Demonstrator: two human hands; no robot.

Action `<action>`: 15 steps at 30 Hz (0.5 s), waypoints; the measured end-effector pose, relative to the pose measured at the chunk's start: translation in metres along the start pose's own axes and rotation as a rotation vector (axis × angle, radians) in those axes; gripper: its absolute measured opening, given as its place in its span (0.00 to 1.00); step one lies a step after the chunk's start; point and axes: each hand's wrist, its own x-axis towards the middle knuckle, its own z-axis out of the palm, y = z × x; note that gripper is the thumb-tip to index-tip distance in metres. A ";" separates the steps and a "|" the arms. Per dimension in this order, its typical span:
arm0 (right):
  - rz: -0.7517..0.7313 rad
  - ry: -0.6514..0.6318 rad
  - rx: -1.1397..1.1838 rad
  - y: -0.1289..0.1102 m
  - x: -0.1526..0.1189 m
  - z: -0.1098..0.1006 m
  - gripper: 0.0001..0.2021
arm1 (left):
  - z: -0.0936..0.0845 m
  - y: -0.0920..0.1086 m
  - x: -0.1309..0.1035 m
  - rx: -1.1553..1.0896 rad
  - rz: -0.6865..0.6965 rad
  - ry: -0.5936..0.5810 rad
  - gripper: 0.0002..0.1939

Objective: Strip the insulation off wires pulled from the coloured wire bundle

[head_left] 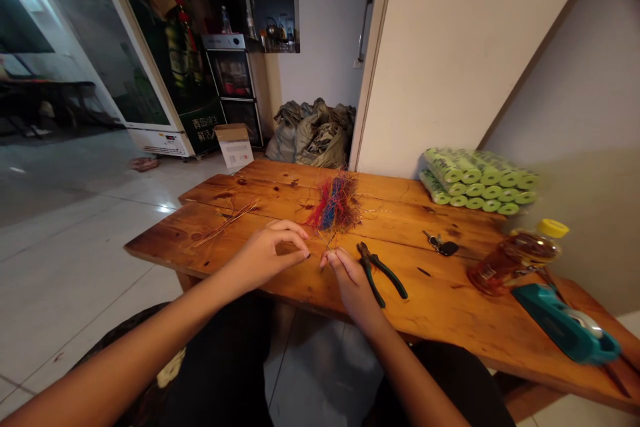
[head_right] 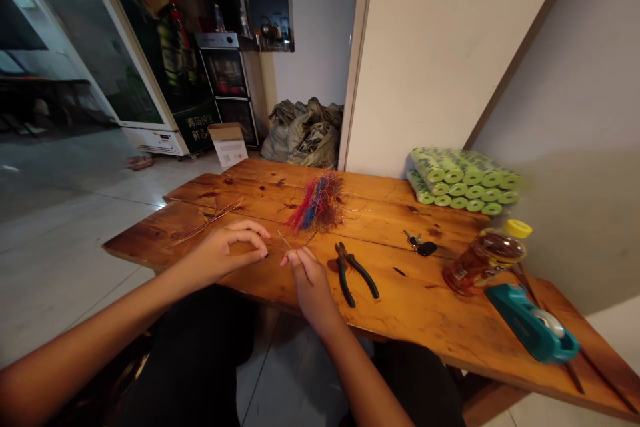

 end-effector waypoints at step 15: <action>0.003 0.004 -0.016 -0.002 0.000 0.000 0.14 | -0.007 -0.005 -0.003 -0.148 -0.119 0.127 0.09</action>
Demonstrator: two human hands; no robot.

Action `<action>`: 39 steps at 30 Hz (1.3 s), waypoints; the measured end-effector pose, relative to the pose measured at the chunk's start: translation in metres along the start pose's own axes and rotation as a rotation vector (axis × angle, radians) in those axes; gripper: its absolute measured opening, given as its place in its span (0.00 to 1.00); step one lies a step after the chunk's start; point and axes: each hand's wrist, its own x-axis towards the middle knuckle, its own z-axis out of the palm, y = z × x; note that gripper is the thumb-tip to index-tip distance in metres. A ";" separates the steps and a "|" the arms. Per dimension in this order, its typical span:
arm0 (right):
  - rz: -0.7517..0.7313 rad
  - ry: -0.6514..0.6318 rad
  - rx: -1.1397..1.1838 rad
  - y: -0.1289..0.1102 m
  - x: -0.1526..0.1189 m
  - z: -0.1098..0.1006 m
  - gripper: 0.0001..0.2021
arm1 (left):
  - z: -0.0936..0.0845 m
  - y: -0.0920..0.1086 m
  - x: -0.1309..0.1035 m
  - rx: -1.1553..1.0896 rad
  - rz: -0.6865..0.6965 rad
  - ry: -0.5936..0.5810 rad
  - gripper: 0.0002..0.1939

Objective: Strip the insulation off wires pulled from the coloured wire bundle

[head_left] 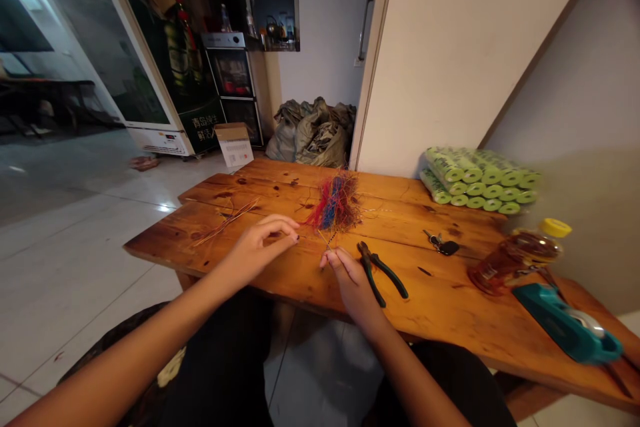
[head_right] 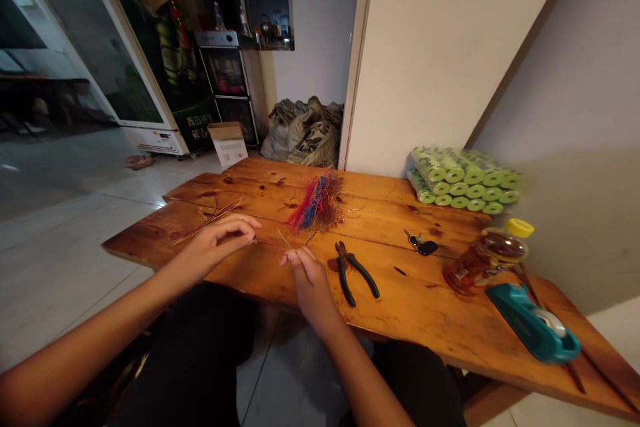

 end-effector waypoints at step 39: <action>0.372 -0.587 0.502 -0.004 -0.005 -0.008 0.17 | 0.053 -0.013 -0.015 -0.509 -0.277 0.073 0.07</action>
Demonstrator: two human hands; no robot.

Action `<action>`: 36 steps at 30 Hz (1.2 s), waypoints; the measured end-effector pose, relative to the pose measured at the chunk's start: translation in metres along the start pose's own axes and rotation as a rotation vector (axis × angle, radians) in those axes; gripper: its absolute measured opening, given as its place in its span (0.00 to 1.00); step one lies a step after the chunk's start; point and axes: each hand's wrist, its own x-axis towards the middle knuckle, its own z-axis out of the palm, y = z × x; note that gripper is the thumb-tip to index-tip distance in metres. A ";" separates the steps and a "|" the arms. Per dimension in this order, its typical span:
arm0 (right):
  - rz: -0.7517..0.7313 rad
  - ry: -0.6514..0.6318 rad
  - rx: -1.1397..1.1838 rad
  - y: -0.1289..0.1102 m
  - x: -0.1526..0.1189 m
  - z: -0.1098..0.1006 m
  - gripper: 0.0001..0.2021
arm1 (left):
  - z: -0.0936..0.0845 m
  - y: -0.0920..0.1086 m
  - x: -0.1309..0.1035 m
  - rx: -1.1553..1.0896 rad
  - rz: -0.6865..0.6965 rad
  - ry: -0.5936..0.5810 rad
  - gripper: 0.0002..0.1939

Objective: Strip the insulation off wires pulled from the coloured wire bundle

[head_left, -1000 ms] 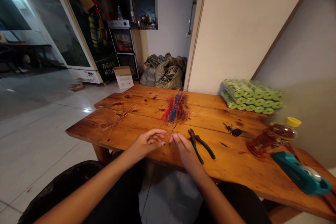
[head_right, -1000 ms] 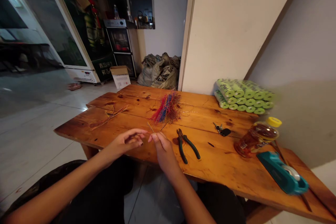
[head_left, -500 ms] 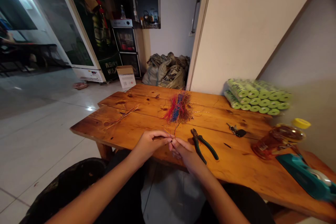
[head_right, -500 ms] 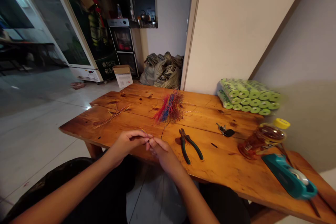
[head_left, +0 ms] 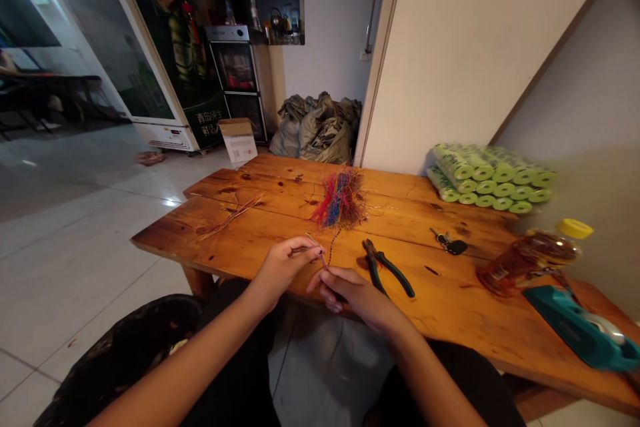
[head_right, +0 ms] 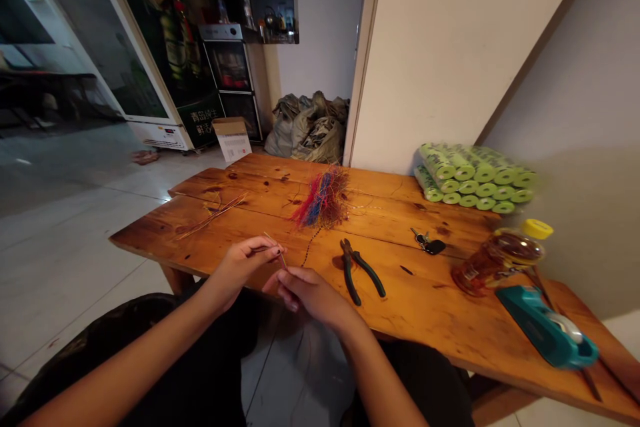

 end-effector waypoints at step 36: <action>-0.056 0.138 0.307 0.005 0.004 0.008 0.14 | 0.006 -0.007 -0.001 -0.242 -0.036 -0.027 0.08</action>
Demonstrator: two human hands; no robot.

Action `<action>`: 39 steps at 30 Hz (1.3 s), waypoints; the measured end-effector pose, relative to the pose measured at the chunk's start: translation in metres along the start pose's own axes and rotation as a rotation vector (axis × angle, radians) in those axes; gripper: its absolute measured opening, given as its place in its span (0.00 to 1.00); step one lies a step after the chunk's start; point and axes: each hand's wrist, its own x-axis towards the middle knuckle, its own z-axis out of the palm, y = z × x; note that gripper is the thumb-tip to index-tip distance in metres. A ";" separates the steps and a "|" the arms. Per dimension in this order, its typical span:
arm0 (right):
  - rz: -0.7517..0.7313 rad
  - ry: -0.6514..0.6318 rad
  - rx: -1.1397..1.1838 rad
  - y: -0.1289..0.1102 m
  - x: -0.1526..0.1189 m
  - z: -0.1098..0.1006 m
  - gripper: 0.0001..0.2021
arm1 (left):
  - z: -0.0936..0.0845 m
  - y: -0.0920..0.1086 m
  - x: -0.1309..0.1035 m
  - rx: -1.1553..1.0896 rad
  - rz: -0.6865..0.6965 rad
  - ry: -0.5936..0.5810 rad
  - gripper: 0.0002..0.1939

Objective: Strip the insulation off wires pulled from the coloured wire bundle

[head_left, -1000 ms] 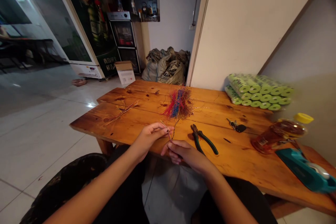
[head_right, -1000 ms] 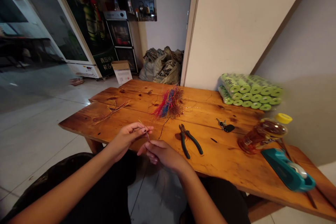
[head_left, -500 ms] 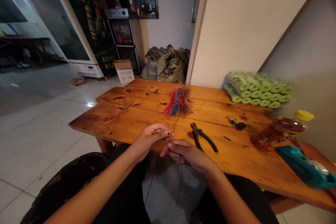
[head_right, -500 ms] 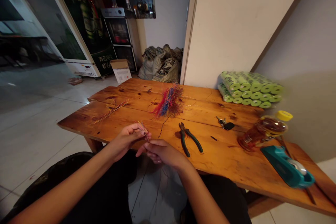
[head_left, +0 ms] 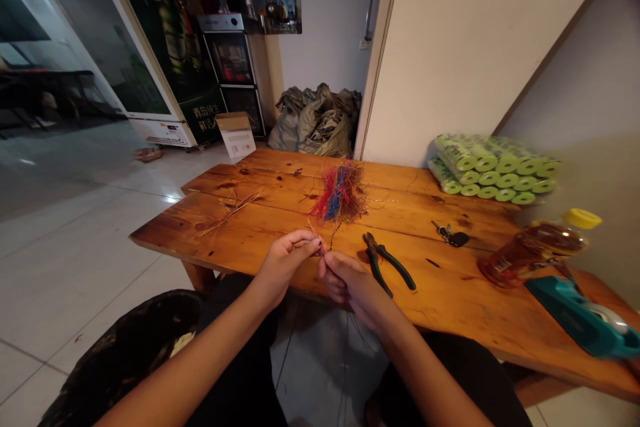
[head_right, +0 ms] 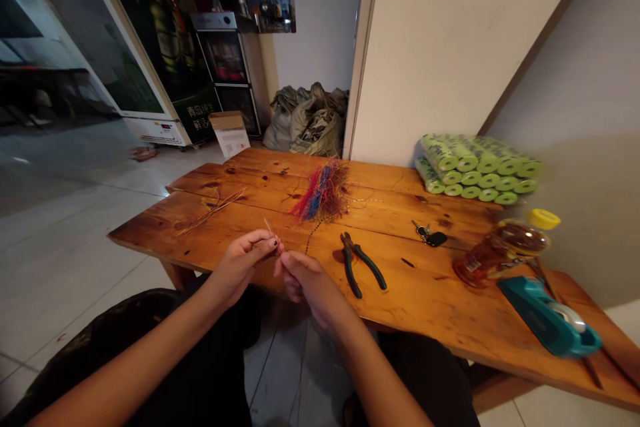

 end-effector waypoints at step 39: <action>-0.241 0.237 0.116 -0.015 -0.008 0.005 0.13 | -0.032 0.023 0.010 0.551 0.412 0.540 0.08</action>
